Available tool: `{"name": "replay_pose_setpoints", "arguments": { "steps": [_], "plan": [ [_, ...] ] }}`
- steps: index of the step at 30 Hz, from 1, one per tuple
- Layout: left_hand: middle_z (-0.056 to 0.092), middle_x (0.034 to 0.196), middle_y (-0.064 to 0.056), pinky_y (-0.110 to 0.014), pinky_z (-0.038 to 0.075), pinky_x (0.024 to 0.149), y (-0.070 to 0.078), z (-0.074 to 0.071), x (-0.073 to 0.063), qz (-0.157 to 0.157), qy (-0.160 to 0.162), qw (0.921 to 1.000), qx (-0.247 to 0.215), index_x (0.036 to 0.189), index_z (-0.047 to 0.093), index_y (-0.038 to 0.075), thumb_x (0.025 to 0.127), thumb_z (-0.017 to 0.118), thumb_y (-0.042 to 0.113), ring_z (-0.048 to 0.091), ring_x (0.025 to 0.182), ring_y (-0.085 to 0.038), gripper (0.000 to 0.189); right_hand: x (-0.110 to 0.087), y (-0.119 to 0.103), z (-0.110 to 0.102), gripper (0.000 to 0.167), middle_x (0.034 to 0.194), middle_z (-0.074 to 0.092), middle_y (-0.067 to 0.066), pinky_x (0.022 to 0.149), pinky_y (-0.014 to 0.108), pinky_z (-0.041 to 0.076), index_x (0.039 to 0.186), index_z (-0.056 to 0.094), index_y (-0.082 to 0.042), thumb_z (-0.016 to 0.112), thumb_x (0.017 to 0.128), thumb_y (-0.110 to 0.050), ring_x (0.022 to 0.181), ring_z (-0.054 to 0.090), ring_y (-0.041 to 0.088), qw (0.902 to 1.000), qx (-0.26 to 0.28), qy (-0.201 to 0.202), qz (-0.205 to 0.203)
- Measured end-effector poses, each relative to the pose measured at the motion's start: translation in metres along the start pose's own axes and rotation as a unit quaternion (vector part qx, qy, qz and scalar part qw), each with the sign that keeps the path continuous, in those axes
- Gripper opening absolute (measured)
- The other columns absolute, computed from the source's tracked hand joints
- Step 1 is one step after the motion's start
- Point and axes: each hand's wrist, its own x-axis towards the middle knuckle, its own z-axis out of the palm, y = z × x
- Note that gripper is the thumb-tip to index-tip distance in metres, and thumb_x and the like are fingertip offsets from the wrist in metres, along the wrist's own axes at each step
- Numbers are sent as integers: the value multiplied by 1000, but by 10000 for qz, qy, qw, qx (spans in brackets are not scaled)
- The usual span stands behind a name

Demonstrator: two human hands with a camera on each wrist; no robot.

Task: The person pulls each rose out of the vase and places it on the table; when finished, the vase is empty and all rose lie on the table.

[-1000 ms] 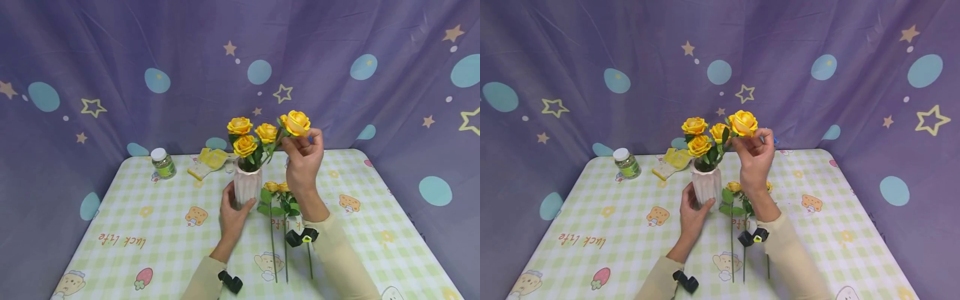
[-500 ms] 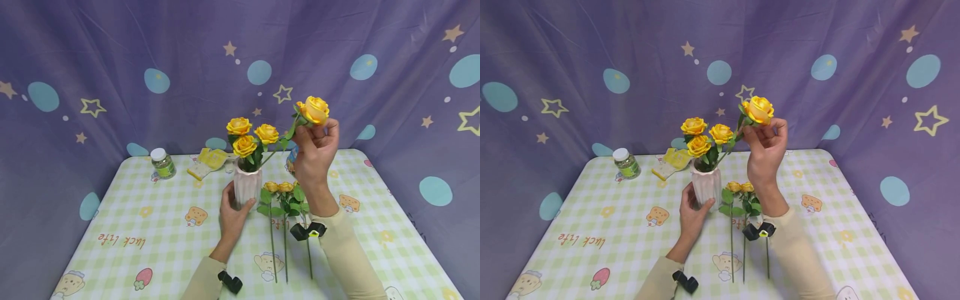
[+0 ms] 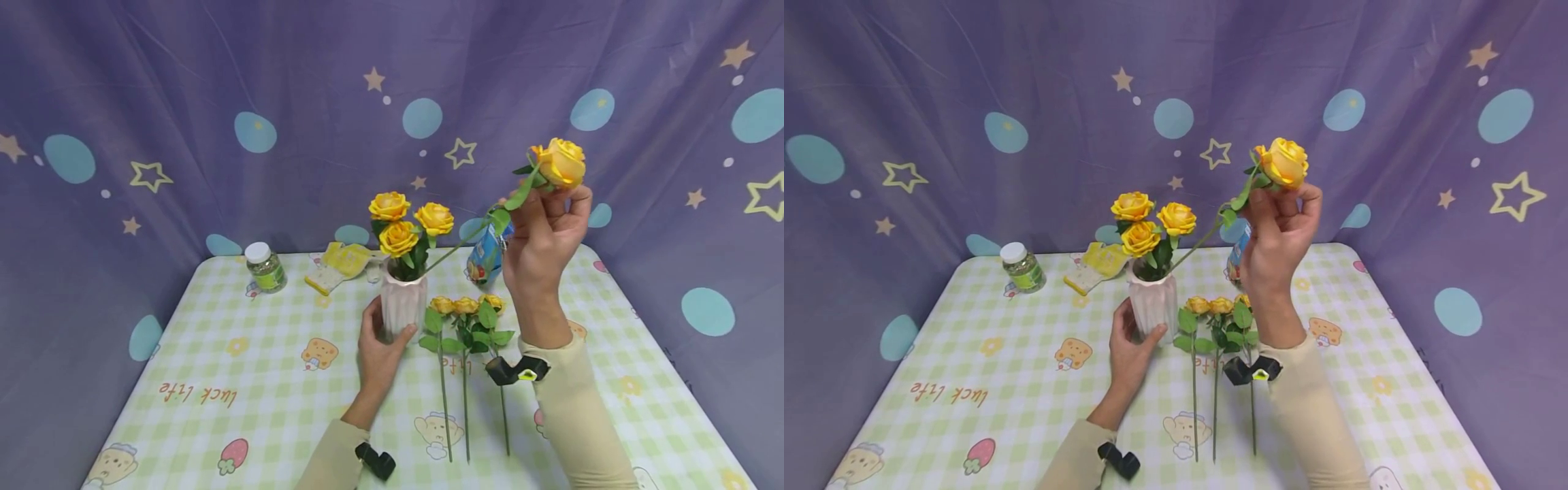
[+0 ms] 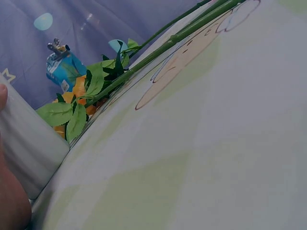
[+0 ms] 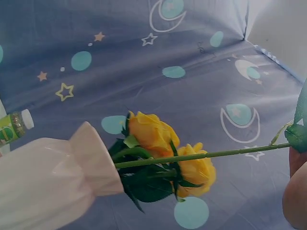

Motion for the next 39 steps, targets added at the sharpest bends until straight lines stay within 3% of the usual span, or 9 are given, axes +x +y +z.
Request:
{"name": "replay_pose_setpoints", "arguments": {
  "steps": [8, 16, 22, 36, 39],
  "plan": [
    [63, 155, -9, -55, 39, 126, -2, 0, 0, 62, -50, 9999, -84, 157, 56, 14, 89, 95, 17, 58, 145, -29, 78, 11, -7, -5, 40, 98, 73, 27, 68, 39, 66, 110, 49, 5, 81, 90, 17, 79, 72, 31, 9992, 277, 295, 3],
    [63, 155, -9, -55, 39, 126, -1, 0, 0, 41, -43, 10000, -49, 157, 56, 14, 90, 95, 17, 58, 144, -29, 78, 18, -13, -7, 32, 93, 70, 27, 65, 38, 65, 106, 47, 5, 72, 95, 21, 73, 69, 31, 9984, 400, 383, -129],
    [63, 156, -9, -55, 39, 126, -3, 0, 1, 28, -35, 10000, -27, 158, 56, 15, 89, 95, 17, 58, 145, -29, 79, 23, -19, -10, 35, 95, 70, 27, 63, 35, 63, 109, 47, 5, 74, 93, 21, 72, 70, 31, 9973, 442, 552, -197],
    [63, 155, -11, -56, 39, 125, 0, 1, 0, 4, 22, 10000, -74, 157, 56, 13, 88, 95, 10, 59, 144, -32, 80, 22, -27, -22, 48, 89, 69, 19, 57, 31, 61, 104, 47, 3, 86, 83, 20, 68, 70, 25, 9977, 97, 667, -29],
    [63, 156, -13, -56, 39, 126, 4, 3, 0, -32, 61, 10000, -2, 158, 55, 12, 88, 94, 7, 58, 145, -34, 80, 20, -29, -27, 49, 83, 67, 17, 51, 25, 53, 103, 46, 1, 87, 82, 20, 67, 67, 22, 9973, -166, 721, 36]
  ]
}}
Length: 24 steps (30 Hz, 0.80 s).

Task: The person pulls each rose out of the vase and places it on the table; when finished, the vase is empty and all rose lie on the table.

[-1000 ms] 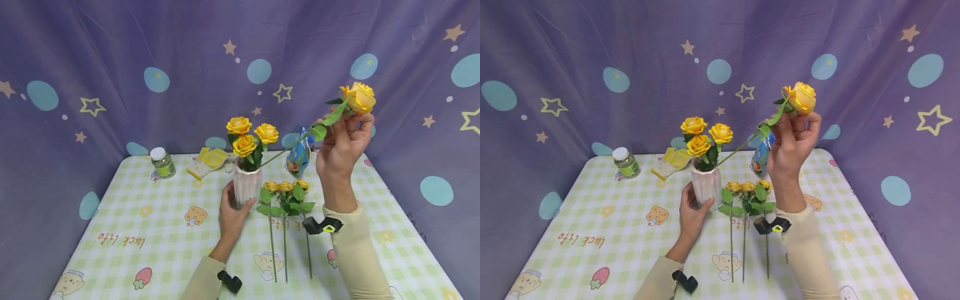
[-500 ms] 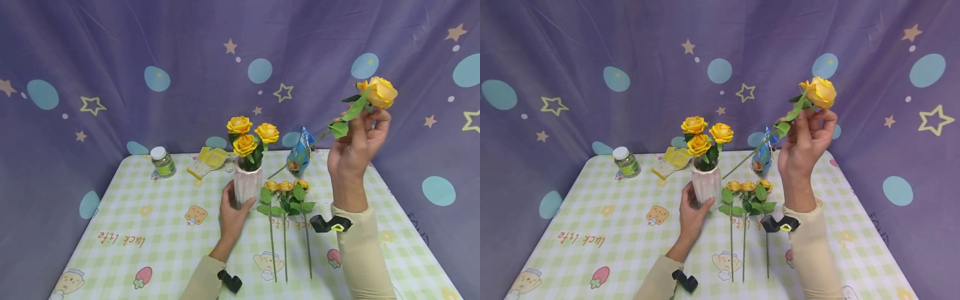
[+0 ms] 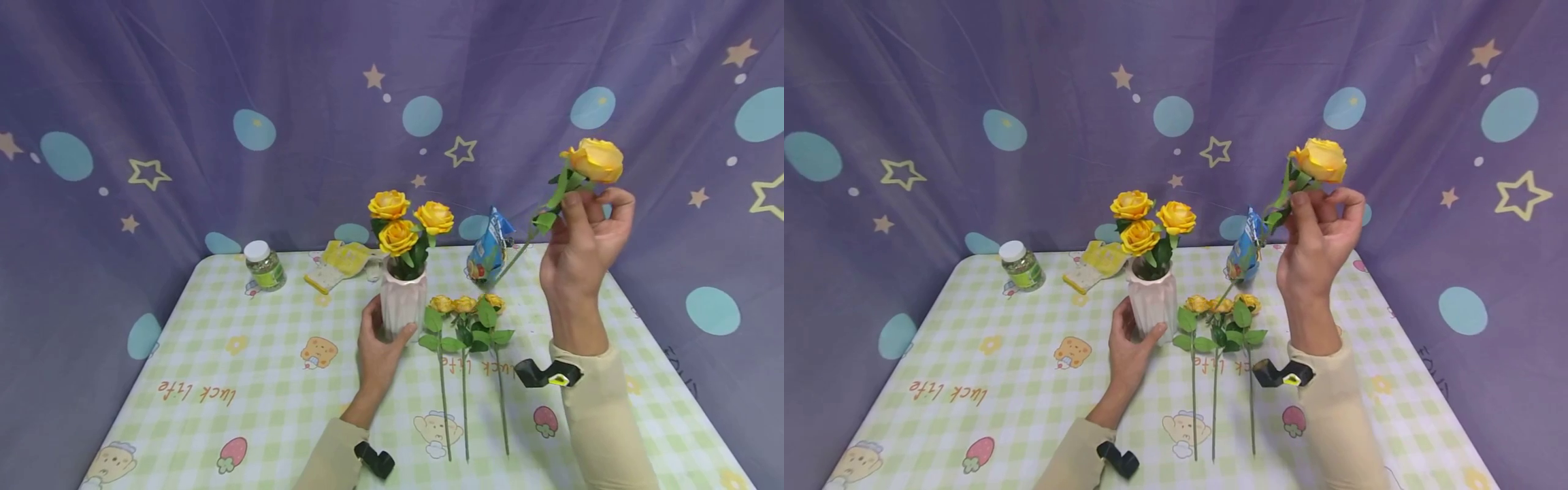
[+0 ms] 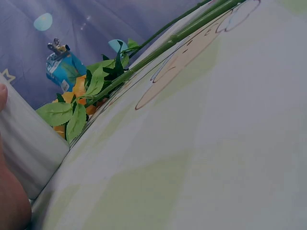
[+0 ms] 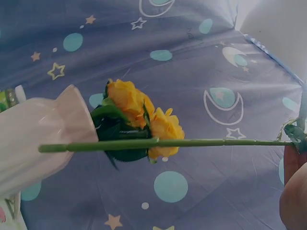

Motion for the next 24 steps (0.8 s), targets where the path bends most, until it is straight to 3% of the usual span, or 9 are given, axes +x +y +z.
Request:
{"name": "replay_pose_setpoints", "arguments": {
  "steps": [3, 7, 15, 24],
  "plan": [
    [62, 156, -19, -59, 38, 126, 4, 2, 0, -72, 31, 10000, 34, 157, 54, 7, 88, 92, 2, 57, 145, -39, 80, -2, -1, -6, 48, 77, 64, 13, 48, 22, 43, 102, 47, 1, 87, 82, 19, 64, 65, 19, 9995, -307, -64, 39],
    [61, 154, -24, -63, 38, 125, 6, 3, 1, -113, 42, 9999, 23, 155, 54, 1, 87, 91, -2, 56, 143, -45, 78, -6, -2, -17, 41, 76, 69, 16, 50, 22, 46, 100, 49, 0, 81, 86, 21, 69, 71, 23, 9975, -641, -255, 134],
    [62, 157, -13, -55, 39, 126, -3, -1, 0, 15, -46, 10000, -12, 158, 55, 13, 88, 94, 9, 57, 146, -34, 81, -21, -8, -44, 34, 85, 78, 23, 57, 27, 60, 98, 49, 3, 72, 90, 27, 81, 81, 30, 9927, -1007, -343, 571],
    [63, 157, -9, -56, 39, 127, -8, -3, 1, 73, -117, 9999, 0, 157, 56, 16, 89, 95, 17, 58, 146, -30, 79, -33, -10, -71, 35, 84, 79, 14, 61, 26, 64, 90, 51, -3, 66, 92, 28, 70, 77, 18, 9808, -1674, -366, 934]
  ]
}}
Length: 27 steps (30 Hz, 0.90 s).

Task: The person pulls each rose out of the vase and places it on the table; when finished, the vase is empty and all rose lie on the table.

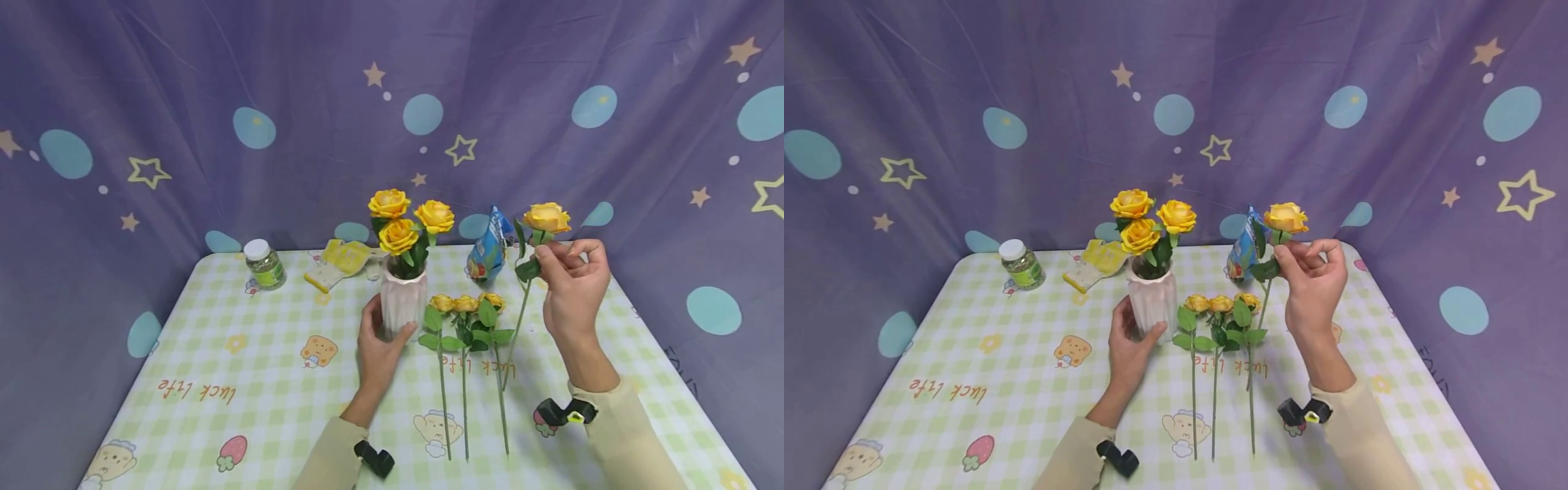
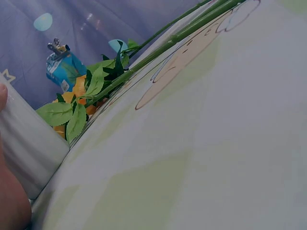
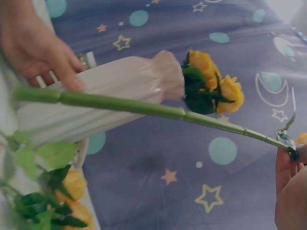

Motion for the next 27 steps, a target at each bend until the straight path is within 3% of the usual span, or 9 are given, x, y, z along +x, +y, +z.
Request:
{"name": "replay_pose_setpoints", "arguments": {
  "steps": [15, 21, 27],
  "plan": [
    [62, 158, -8, -56, 39, 127, 0, 0, 0, -15, -30, 10000, 17, 158, 55, 16, 90, 95, 20, 57, 146, -29, 79, -14, 9, -37, 39, 80, 81, 11, 59, 25, 64, 87, 49, -5, 64, 92, 30, 68, 79, 15, 9938, -637, 408, 816],
    [62, 157, -8, -56, 39, 126, 1, 0, 1, -8, -14, 10000, 30, 158, 55, 16, 90, 95, 20, 57, 146, -29, 79, -18, 13, -56, 40, 79, 81, 6, 56, 23, 62, 85, 47, -7, 68, 93, 27, 68, 78, 12, 9808, -1282, 618, 1333],
    [61, 158, -8, -56, 38, 127, 2, 0, 0, -29, -38, 10000, 39, 158, 54, 15, 90, 95, 19, 57, 147, -29, 80, -24, 18, -81, 38, 83, 82, 4, 59, 23, 62, 87, 45, -6, 76, 96, 15, 72, 79, 11, 9594, -1900, 570, 2005]
  ]
}}
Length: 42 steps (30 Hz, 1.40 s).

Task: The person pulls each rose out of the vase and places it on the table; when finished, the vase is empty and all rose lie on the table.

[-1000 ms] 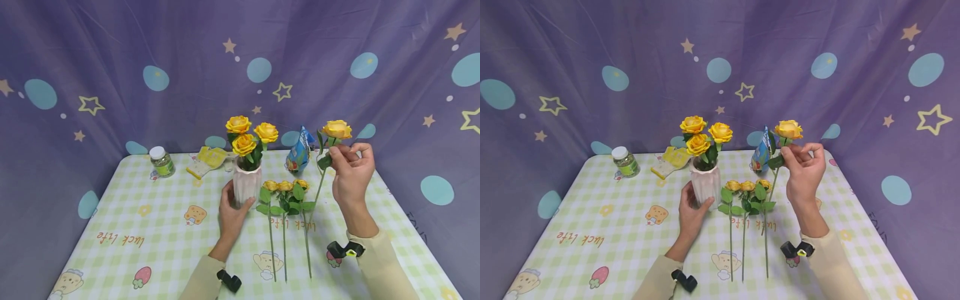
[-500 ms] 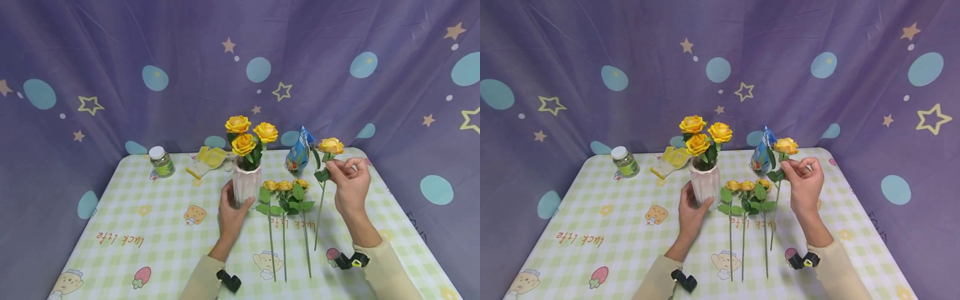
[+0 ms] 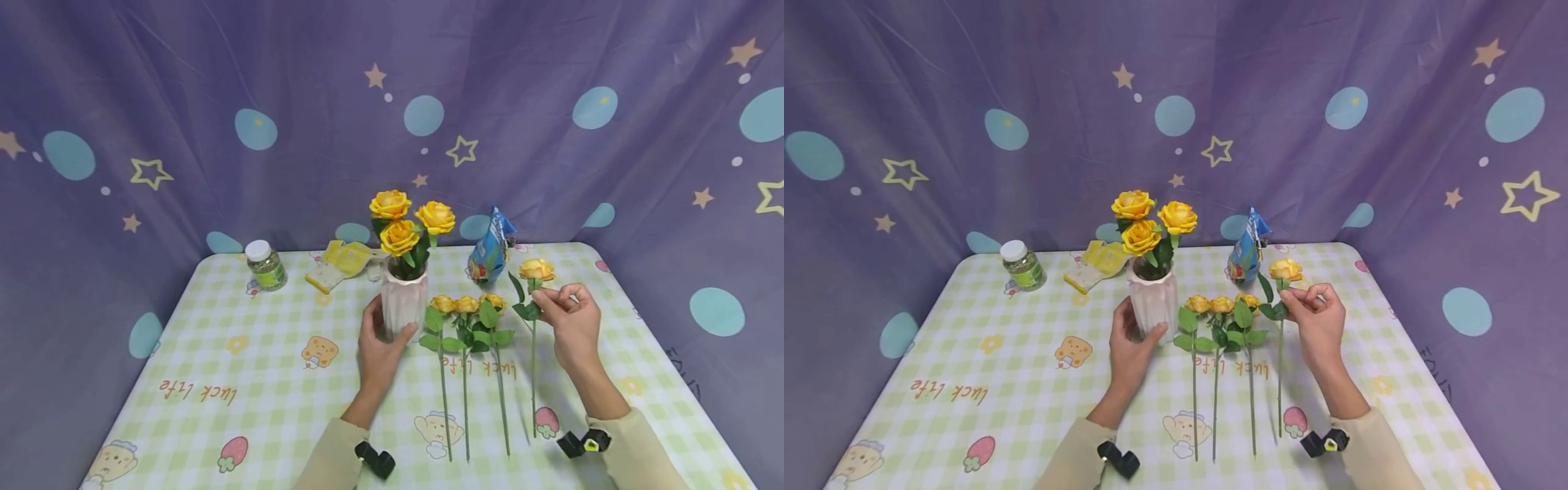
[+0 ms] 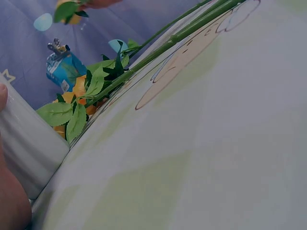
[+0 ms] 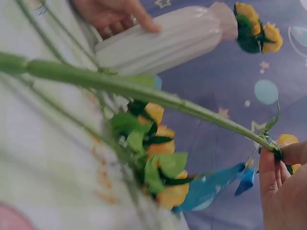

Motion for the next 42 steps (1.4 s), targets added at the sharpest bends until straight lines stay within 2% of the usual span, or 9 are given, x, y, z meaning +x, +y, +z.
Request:
{"name": "replay_pose_setpoints", "arguments": {
  "steps": [9, 14, 19, 30, 36, 42],
  "plan": [
    [62, 157, -7, -56, 40, 126, -3, 0, 0, 98, 1, 10000, 4, 158, 54, 16, 91, 95, 19, 58, 145, -29, 79, 8, 23, -24, 36, 87, 82, -2, 59, 23, 61, 92, 46, -8, 77, 98, 10, 79, 78, 8, 9943, -825, -73, 677],
    [61, 158, -7, -56, 41, 125, -3, 0, 1, 126, -4, 9999, 100, 160, 53, 15, 91, 95, 22, 58, 145, -29, 81, 8, 34, -33, 34, 87, 82, -7, 61, 23, 60, 98, 46, -8, 78, 100, 5, 83, 78, 7, 9879, -1230, -290, 899],
    [62, 158, -6, -54, 41, 125, -4, 0, 1, 62, -1, 9999, 160, 160, 53, 16, 90, 95, 24, 58, 145, -29, 83, 10, 46, -41, 33, 83, 81, -11, 64, 23, 61, 99, 45, -8, 76, 103, 1, 80, 78, 5, 9799, -1613, -450, 1084],
    [61, 159, -8, -57, 40, 126, -2, -1, 0, 69, -6, 9999, 132, 160, 53, 16, 91, 95, 23, 57, 146, -30, 81, 17, 64, -45, 33, 82, 80, -20, 62, 23, 62, 99, 43, -9, 75, 105, -4, 72, 76, 1, 9618, -2421, -623, 1114],
    [60, 160, -7, -56, 40, 127, -2, -1, 0, 60, 0, 9999, 156, 160, 53, 16, 91, 95, 24, 57, 148, -30, 82, 19, 69, -43, 32, 82, 78, -21, 62, 25, 63, 98, 44, -8, 74, 104, -3, 80, 76, -3, 9601, -2528, -568, 1055],
    [60, 161, -7, -56, 39, 127, -1, -1, 0, 16, -24, 9999, 161, 160, 52, 16, 91, 94, 24, 56, 148, -29, 82, 18, 69, -45, 30, 82, 78, -21, 61, 25, 63, 100, 44, -7, 73, 105, -3, 80, 75, -4, 9577, -2636, -481, 1048]
  ]
}}
